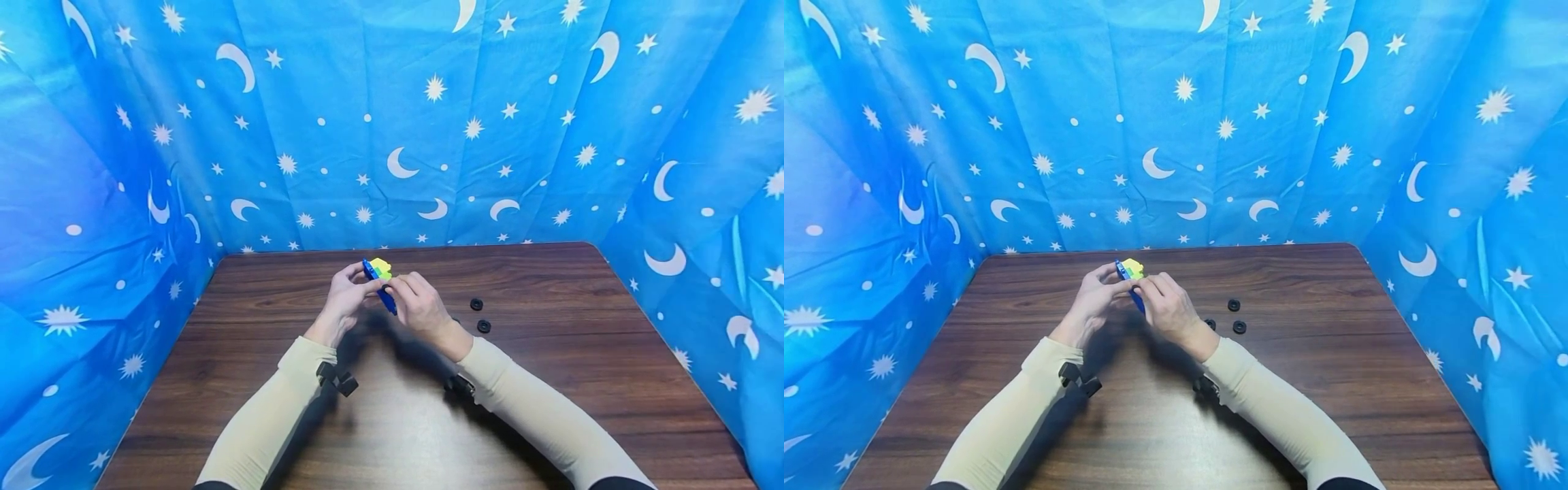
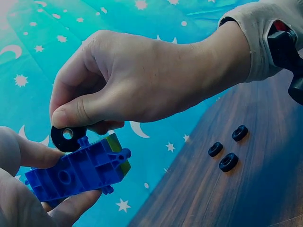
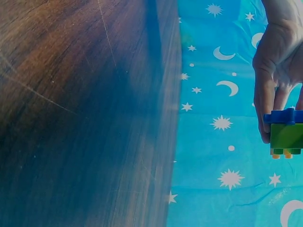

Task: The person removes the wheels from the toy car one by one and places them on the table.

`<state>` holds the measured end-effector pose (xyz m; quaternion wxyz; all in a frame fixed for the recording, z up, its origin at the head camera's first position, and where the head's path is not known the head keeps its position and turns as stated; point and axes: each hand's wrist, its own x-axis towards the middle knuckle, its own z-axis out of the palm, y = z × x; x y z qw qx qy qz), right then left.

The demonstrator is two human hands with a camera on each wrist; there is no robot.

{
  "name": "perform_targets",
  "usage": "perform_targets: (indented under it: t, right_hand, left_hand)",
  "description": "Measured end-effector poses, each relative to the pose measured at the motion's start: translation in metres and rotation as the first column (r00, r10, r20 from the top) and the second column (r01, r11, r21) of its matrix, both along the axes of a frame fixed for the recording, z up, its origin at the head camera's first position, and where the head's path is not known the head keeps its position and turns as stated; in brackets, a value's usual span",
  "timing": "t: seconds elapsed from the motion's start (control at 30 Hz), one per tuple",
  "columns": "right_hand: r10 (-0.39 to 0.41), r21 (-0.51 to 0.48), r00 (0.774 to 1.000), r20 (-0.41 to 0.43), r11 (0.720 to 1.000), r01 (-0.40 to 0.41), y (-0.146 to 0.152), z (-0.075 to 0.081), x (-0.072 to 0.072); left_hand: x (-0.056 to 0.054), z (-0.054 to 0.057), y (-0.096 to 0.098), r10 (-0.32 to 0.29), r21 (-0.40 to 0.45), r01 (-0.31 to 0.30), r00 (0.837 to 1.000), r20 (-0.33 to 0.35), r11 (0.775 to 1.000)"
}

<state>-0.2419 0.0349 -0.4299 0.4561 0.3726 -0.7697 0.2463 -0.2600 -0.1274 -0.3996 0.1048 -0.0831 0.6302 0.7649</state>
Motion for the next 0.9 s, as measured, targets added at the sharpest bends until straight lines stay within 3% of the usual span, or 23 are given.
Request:
perform_targets:
  t: [0.9]
  right_hand:
    - [0.017, -0.066, 0.997, -0.078, 0.998, -0.022, 0.009, -0.026, 0.011]
  left_hand:
    - [0.017, -0.034, -0.010, -0.040, -0.069, 0.032, 0.992, -0.119, 0.997]
